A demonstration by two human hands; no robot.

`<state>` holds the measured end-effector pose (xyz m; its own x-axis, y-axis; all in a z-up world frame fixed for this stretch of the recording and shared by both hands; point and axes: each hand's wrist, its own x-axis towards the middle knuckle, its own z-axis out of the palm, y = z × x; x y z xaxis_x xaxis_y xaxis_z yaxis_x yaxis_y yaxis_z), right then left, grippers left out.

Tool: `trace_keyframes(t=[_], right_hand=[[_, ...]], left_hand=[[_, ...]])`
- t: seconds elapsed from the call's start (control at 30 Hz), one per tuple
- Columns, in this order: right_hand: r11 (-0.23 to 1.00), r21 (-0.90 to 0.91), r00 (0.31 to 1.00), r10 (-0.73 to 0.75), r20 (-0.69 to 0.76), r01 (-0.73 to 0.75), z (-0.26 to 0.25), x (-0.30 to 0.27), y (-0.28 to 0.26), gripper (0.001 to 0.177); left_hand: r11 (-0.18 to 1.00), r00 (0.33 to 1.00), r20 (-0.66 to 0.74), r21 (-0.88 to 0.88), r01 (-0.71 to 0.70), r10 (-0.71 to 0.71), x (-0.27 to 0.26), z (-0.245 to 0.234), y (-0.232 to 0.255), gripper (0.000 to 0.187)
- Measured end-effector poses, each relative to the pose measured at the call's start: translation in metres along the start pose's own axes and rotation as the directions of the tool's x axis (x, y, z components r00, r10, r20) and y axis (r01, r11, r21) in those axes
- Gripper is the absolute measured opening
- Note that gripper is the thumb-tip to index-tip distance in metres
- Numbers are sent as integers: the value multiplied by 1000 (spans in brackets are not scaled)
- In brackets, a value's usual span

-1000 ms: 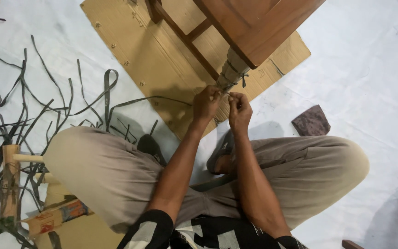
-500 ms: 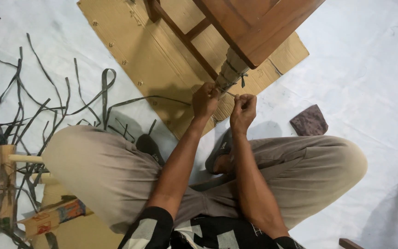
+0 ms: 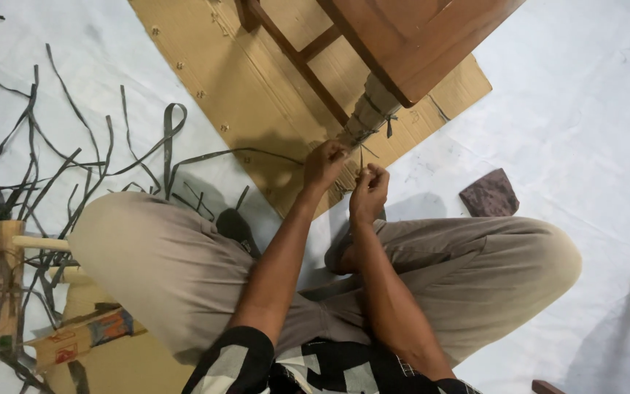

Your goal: Wrapping and tying decorative strips around the legs of a wooden stool.

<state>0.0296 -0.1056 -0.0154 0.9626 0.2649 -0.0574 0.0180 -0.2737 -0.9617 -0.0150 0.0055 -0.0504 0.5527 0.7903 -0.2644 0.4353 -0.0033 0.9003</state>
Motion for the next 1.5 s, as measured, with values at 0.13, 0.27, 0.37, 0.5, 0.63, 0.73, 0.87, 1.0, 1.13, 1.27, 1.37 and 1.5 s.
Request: trace_keyframes(t=[0.13, 0.27, 0.37, 0.5, 0.63, 0.73, 0.87, 1.0, 1.13, 1.27, 1.37, 1.5], right_hand=[[995, -39, 996, 89, 27, -88, 8, 4, 53, 11], [944, -308, 987, 149, 67, -121, 12, 2, 91, 13], [933, -328, 971, 199, 134, -146, 15, -7, 114, 13], [891, -384, 915, 340, 217, -240, 21, -16, 114, 10], [903, -357, 876, 359, 322, -239, 34, -27, 126, 9], [905, -393, 860, 326, 393, -163, 46, -36, 124, 13], [865, -497, 828, 328, 455, -70, 56, -51, 109, 19], [842, -539, 796, 300, 526, 39, 65, -62, 102, 23], [855, -518, 778, 317, 542, 13, 77, -79, 93, 24], [836, -545, 766, 310, 563, 62, 81, -79, 115, 22], [845, -531, 766, 298, 570, 67, 83, -86, 114, 19], [798, -596, 771, 325, 547, 86, 82, -86, 118, 19]], left_hand=[[999, 999, -22, 10, 43, -43, 5, 7, -38, 31], [993, 989, -95, 26, 117, -114, -3, 9, -65, 30], [989, 969, -198, 3, 150, -147, -17, -7, -61, 26], [954, 913, -336, 106, 282, -233, -40, -37, -36, 31], [970, 871, -452, 44, 240, -195, -43, -37, -104, 19], [931, 816, -485, 12, 365, -314, -55, -49, -129, 21], [937, 783, -574, 76, 340, -238, -81, -81, -128, 21], [845, 739, -644, 270, 463, -199, -100, -109, -136, 29], [732, 687, -554, 189, 655, -471, -114, -146, -114, 24], [861, 596, -792, 207, 464, -131, -130, -166, -104, 20], [802, 558, -829, 360, 477, 40, -128, -162, -155, 18], [711, 572, -762, 219, 669, -304, -132, -164, -118, 14]])
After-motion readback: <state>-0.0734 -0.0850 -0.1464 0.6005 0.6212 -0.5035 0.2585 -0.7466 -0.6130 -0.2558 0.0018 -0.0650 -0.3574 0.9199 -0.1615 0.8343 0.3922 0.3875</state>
